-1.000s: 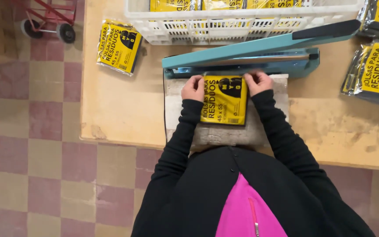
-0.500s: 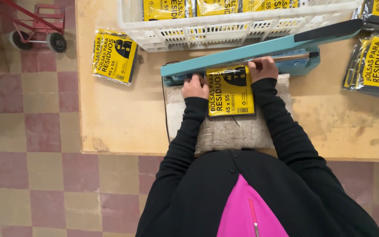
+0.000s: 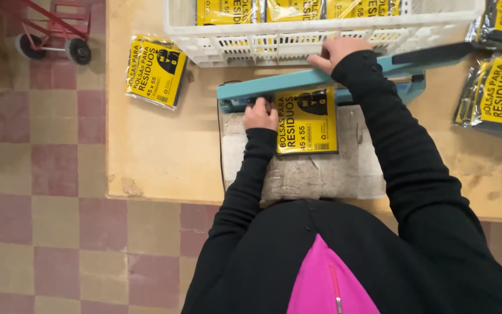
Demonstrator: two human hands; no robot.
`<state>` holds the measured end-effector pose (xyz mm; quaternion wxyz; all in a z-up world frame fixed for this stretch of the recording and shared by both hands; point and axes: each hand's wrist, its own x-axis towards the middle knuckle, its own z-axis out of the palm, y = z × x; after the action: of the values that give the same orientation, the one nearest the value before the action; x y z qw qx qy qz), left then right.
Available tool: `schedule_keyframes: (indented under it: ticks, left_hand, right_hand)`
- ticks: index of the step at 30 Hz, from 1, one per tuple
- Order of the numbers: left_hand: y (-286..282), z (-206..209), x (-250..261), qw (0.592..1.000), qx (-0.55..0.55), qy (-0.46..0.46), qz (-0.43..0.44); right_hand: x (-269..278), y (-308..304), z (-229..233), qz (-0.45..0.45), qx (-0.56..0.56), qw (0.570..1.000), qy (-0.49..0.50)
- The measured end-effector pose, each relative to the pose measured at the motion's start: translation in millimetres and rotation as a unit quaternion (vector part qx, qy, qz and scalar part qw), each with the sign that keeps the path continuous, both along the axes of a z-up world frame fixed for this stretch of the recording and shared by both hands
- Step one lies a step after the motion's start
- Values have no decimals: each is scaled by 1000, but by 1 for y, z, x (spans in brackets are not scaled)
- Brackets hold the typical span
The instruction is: The person repeatedly places yellow plastic bags labeled 'BOLSAS PARA RESIDUOS' under a blue heat-sealing machine, presses the handle to seal them, and sets the sealed bags aside. The person also stacks some sealed bags and retrieves more from a white basket to continue the process.
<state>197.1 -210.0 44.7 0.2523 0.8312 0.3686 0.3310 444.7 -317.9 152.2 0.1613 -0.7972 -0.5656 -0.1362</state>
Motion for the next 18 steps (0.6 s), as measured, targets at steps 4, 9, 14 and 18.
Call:
schedule_keyframes:
  ticks: [4,9,14,18]
  left_hand:
    - [-2,1,0,999,-14,31,11]
    - [-3,12,2,1000,-13,16,14]
    - [13,63,-30,998,-8,-63,27]
    - [123,45,-72,991,46,-51,115]
  right_hand:
    - [6,0,-29,-113,-217,955,166]
    - [10,-4,-44,-112,-212,941,241]
    - [9,-2,-46,-111,-231,935,243]
    - [-1,-4,-45,-92,-226,948,202]
